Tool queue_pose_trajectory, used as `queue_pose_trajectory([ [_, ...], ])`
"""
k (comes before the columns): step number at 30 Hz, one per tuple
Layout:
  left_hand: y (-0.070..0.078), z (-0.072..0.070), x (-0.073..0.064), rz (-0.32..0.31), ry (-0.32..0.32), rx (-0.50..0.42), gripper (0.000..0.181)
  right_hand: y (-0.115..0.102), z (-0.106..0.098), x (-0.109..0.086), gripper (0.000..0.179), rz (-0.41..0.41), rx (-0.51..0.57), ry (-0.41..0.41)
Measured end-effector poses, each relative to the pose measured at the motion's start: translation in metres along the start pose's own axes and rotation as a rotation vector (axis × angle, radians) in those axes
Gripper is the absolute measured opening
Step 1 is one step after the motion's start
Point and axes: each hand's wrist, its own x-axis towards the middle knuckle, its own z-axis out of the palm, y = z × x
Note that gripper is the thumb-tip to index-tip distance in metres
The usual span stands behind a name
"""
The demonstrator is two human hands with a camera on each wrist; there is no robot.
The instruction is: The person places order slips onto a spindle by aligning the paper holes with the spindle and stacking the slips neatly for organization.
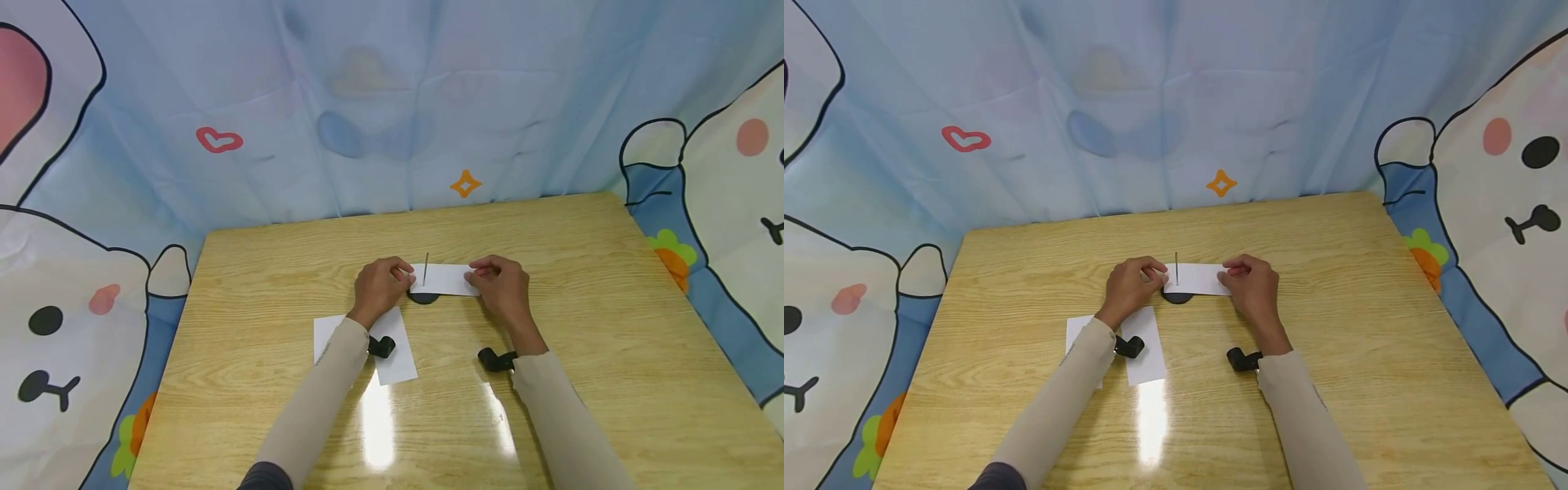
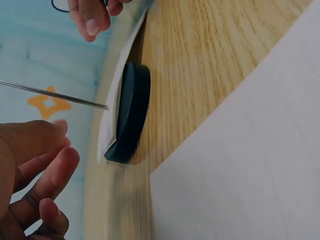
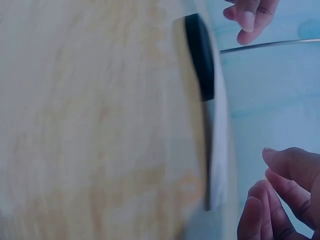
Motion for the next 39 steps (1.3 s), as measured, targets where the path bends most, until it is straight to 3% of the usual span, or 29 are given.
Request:
queue_pose_trajectory([
  [11, 0.004, -0.016, -0.011, 0.089, 0.023, -0.087, 0.018, -0.024, -0.010, -0.016, 0.023, -0.092, 0.059, 0.077],
  [22, 0.010, -0.029, -0.022, 0.125, -0.020, -0.103, 0.022, -0.053, -0.017, -0.039, 0.020, -0.134, 0.121, 0.141],
  [29, 0.007, -0.036, -0.028, 0.141, -0.054, -0.095, 0.023, -0.068, -0.012, -0.062, 0.020, -0.116, 0.148, 0.143],
  [39, 0.005, -0.043, -0.029, 0.177, -0.087, -0.092, 0.026, -0.074, 0.007, -0.088, 0.028, -0.108, 0.168, 0.102],
])
